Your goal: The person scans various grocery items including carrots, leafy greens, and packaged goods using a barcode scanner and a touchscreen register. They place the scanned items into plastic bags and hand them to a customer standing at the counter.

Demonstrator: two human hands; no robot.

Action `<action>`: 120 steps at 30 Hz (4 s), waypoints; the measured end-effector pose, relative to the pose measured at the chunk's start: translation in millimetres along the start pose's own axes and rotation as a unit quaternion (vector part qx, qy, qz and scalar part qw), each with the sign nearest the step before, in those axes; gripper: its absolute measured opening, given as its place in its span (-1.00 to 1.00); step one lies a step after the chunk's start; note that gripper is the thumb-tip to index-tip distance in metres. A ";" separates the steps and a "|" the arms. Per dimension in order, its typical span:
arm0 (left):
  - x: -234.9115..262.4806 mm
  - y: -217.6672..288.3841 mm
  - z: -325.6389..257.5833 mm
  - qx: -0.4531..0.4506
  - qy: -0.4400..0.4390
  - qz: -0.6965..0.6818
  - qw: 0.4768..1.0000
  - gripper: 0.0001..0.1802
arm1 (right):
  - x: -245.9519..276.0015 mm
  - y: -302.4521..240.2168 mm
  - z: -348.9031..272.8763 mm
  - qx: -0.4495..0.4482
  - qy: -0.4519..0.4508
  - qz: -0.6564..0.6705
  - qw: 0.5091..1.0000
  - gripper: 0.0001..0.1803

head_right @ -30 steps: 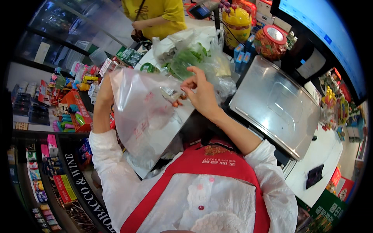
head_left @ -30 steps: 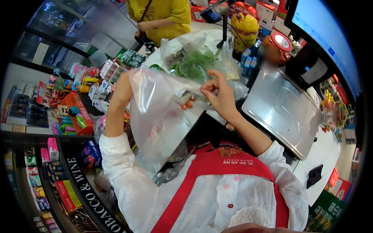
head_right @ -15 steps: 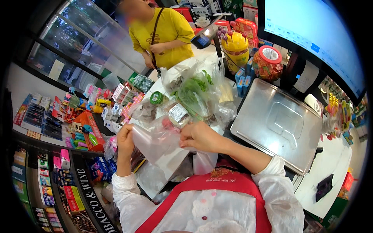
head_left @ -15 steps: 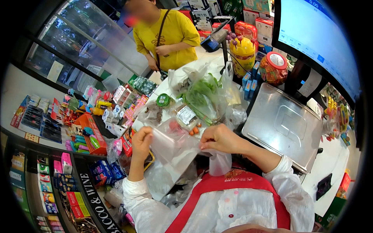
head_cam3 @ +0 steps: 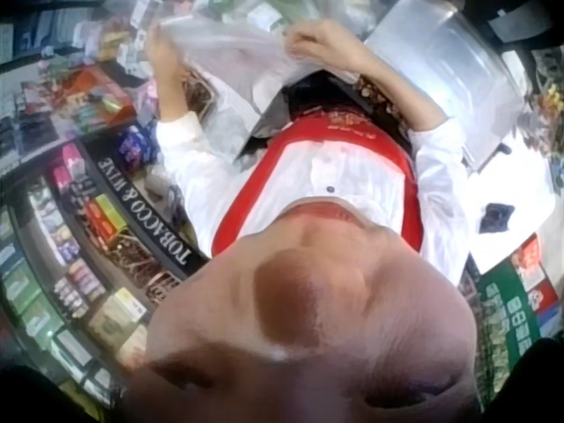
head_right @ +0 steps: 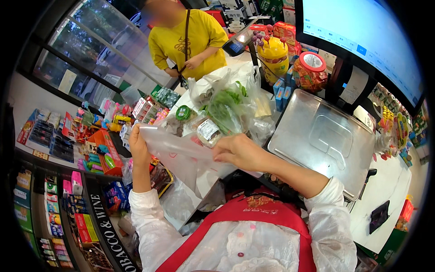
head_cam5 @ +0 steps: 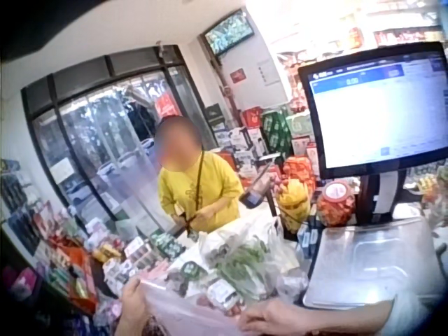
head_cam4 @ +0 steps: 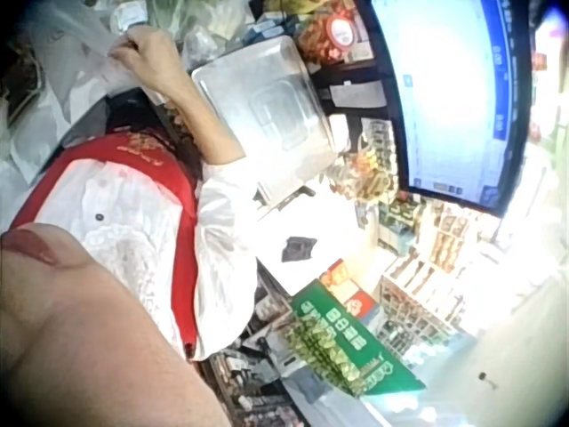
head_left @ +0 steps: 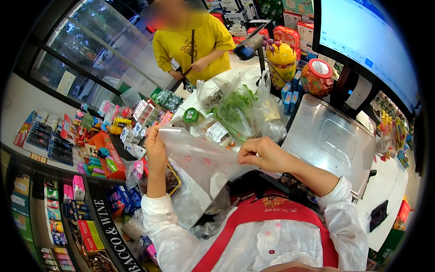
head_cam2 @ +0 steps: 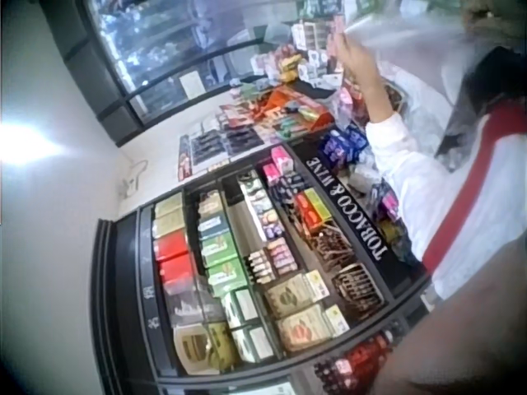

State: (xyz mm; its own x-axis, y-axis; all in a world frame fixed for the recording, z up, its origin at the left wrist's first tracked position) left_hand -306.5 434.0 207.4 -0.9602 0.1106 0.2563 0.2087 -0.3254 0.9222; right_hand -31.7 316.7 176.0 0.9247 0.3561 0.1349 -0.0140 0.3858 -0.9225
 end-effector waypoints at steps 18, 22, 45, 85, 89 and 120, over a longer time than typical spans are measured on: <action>-108.8 50.0 -78.3 0.025 -0.187 -0.015 0.982 -0.79 | -40.4 -0.5 40.3 -0.070 0.040 0.085 0.993 -0.61; -106.1 35.9 -77.4 0.057 -0.225 -0.005 0.973 -0.84 | -39.1 6.7 40.4 -0.174 -0.007 0.282 0.944 -0.62; 3.6 71.8 13.7 -0.103 0.040 0.293 0.950 -0.33 | 52.7 56.6 113.9 -0.052 0.091 -0.144 0.984 -0.70; 289.1 -49.1 237.8 -0.178 0.019 0.833 0.524 -0.52 | 40.2 132.2 375.8 -0.020 -0.280 -0.495 0.822 -0.67; 358.9 -30.9 215.3 -0.147 0.302 0.835 0.435 -0.81 | 18.2 121.9 381.8 -0.014 -0.321 -0.496 0.807 -0.67; 161.1 -273.9 250.3 0.094 -0.023 0.329 0.939 -0.39 | -69.9 273.9 333.9 -0.011 -0.152 -0.302 0.941 -0.23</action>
State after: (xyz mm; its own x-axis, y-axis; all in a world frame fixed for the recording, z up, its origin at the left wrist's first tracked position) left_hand -472.0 776.1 68.6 -0.6028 -0.0140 0.7978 0.7882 -0.1660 0.5927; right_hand -227.2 681.7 34.6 0.6098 0.3049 0.7315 0.4912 0.5789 -0.6508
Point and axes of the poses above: each hand's wrist, its own z-axis towards the middle knuckle, its own x-axis out of the back of the hand, y = z × x, the point moved 5 cm from there along z, towards the middle knuckle, and after that the axes turned 10 degrees about z, right-handed, at the moved point
